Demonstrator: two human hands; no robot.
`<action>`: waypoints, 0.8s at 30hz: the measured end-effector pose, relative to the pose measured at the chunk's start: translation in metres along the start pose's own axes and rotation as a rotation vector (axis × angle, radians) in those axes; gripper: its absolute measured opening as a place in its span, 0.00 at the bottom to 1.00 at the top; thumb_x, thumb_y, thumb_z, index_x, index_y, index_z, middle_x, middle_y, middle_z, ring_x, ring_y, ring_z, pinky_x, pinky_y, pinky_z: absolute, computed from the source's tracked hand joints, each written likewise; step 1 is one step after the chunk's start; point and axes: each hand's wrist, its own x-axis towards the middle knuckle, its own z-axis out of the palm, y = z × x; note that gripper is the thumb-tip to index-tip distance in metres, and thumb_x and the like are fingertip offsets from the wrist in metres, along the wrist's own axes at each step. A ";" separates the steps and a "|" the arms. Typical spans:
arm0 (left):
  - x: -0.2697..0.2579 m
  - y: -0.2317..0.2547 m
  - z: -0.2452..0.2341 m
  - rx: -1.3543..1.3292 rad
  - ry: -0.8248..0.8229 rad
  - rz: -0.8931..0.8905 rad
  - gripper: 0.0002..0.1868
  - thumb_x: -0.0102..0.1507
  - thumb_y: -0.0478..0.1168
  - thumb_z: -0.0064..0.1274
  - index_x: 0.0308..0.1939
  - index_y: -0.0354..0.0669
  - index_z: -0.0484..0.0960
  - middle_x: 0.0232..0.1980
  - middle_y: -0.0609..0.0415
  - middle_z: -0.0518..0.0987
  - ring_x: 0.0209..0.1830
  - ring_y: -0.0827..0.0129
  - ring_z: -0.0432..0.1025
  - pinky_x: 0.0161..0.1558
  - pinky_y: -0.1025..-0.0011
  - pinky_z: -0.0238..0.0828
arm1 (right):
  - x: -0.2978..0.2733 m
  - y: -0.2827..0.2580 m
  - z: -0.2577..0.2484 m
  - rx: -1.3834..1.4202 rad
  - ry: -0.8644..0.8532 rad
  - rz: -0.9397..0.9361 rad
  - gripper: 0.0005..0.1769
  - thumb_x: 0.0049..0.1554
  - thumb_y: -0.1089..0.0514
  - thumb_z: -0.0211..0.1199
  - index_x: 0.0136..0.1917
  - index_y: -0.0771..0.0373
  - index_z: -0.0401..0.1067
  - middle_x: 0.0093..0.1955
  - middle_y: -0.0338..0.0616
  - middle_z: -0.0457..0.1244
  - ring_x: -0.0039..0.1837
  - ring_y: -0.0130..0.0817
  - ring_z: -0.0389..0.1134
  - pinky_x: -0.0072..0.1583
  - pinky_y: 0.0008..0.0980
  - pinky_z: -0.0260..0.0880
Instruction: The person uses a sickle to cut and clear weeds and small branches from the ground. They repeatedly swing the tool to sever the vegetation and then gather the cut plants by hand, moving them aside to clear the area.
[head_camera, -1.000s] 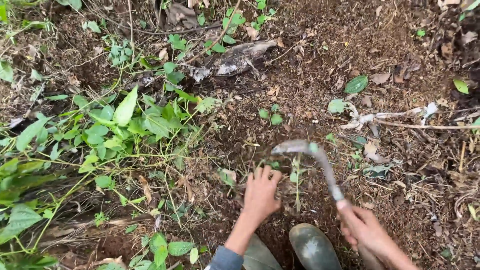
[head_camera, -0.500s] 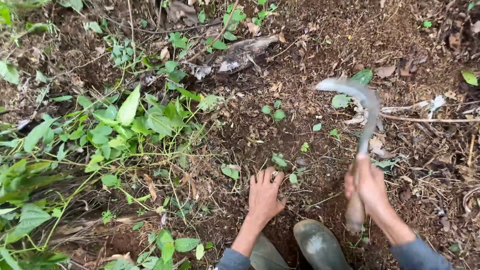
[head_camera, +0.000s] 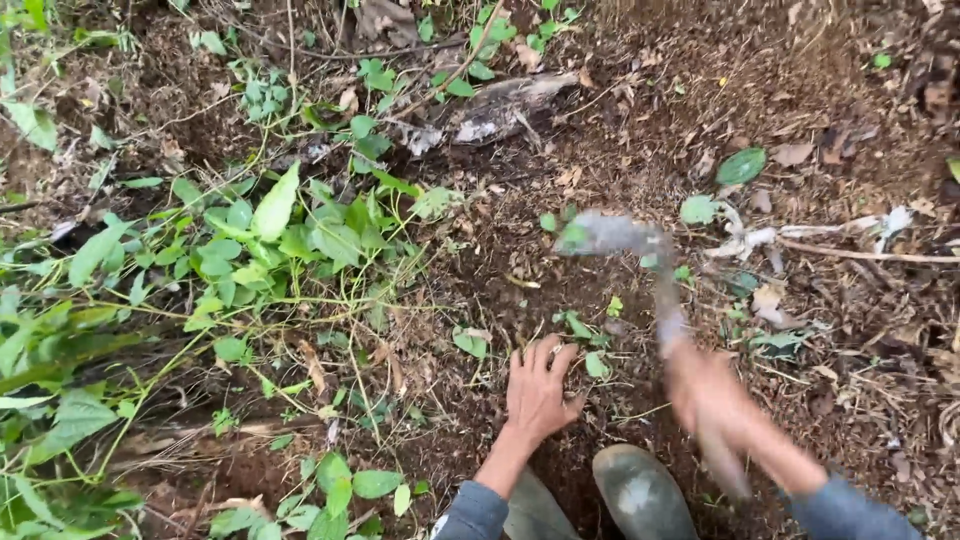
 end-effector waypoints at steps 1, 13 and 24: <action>-0.001 -0.002 0.009 -0.001 0.007 -0.001 0.43 0.49 0.58 0.70 0.62 0.51 0.69 0.63 0.47 0.72 0.58 0.60 0.68 0.57 0.56 0.65 | -0.007 0.005 0.005 -0.099 -0.064 0.044 0.23 0.73 0.45 0.45 0.46 0.63 0.67 0.29 0.42 0.60 0.25 0.32 0.57 0.27 0.31 0.64; 0.025 0.004 -0.022 -0.049 -0.087 -0.114 0.53 0.49 0.58 0.70 0.70 0.44 0.59 0.69 0.41 0.64 0.61 0.55 0.65 0.61 0.54 0.63 | 0.000 0.048 0.007 -0.365 -0.347 0.180 0.32 0.69 0.40 0.44 0.41 0.68 0.71 0.25 0.41 0.60 0.22 0.33 0.56 0.22 0.27 0.61; 0.137 -0.007 -0.049 0.148 -0.592 -0.042 0.73 0.55 0.75 0.57 0.78 0.31 0.29 0.83 0.35 0.33 0.83 0.44 0.28 0.78 0.46 0.19 | 0.005 0.042 -0.020 0.143 -0.010 -0.014 0.27 0.76 0.37 0.41 0.48 0.59 0.64 0.30 0.42 0.58 0.27 0.33 0.55 0.29 0.36 0.61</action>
